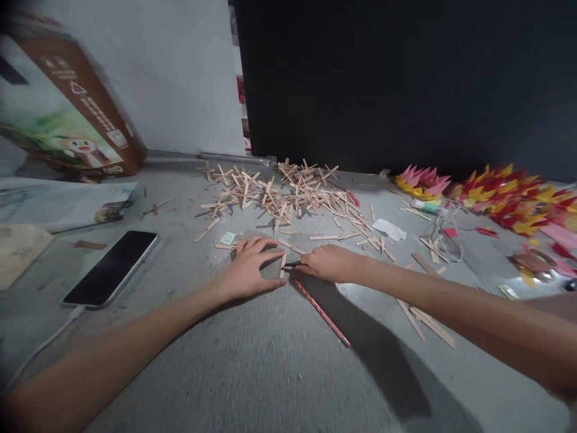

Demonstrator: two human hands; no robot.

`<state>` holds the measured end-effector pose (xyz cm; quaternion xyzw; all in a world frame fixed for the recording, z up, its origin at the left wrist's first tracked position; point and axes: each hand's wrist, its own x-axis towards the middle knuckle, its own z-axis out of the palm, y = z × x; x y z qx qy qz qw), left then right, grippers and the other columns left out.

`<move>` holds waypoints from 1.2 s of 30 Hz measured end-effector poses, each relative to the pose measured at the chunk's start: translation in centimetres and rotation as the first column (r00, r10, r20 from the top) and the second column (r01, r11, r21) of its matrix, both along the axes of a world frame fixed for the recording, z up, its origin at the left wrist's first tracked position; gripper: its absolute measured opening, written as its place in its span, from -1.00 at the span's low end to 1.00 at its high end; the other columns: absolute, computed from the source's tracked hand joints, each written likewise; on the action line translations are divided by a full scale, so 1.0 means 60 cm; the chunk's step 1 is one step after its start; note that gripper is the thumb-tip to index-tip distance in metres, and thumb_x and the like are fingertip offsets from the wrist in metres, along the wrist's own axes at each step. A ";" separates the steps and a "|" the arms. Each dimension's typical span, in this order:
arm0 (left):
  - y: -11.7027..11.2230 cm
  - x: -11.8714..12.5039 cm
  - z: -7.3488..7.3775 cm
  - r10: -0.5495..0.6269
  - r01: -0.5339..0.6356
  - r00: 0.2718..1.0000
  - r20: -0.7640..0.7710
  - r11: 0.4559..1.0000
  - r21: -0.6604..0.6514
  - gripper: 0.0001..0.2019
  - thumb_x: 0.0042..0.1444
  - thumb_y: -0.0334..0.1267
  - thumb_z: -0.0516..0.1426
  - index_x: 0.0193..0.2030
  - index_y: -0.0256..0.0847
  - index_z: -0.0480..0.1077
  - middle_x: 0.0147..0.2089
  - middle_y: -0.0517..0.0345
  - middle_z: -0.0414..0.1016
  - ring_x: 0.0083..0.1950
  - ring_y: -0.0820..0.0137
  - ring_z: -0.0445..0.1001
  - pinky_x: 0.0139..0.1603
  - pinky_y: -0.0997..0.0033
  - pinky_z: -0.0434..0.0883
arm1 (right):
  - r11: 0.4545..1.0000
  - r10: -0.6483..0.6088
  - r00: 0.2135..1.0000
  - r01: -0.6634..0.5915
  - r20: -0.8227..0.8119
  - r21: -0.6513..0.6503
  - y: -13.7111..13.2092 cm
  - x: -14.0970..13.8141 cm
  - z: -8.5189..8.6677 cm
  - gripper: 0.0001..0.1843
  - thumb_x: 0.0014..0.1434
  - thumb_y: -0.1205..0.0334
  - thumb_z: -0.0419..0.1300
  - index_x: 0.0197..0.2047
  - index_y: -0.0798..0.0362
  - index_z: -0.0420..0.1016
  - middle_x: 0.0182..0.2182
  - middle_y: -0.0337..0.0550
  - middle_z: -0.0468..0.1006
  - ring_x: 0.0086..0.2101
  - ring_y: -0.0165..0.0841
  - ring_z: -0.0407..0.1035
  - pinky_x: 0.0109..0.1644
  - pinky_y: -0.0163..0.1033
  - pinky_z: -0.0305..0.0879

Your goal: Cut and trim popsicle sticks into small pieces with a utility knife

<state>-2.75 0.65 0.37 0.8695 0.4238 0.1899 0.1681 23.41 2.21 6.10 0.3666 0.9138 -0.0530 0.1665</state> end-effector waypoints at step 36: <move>-0.001 0.002 0.008 -0.007 0.007 1.000 0.004 0.999 -0.031 -0.41 0.15 0.23 0.30 0.26 0.04 0.55 0.41 -0.04 0.38 0.46 -0.10 0.19 0.41 -0.23 0.10 | 0.997 0.082 0.984 -0.080 0.155 -0.017 0.017 -0.041 0.046 -0.51 0.53 0.00 0.03 -0.19 0.13 0.66 -0.38 0.08 0.66 -0.40 -0.21 0.54 -0.35 -0.22 0.16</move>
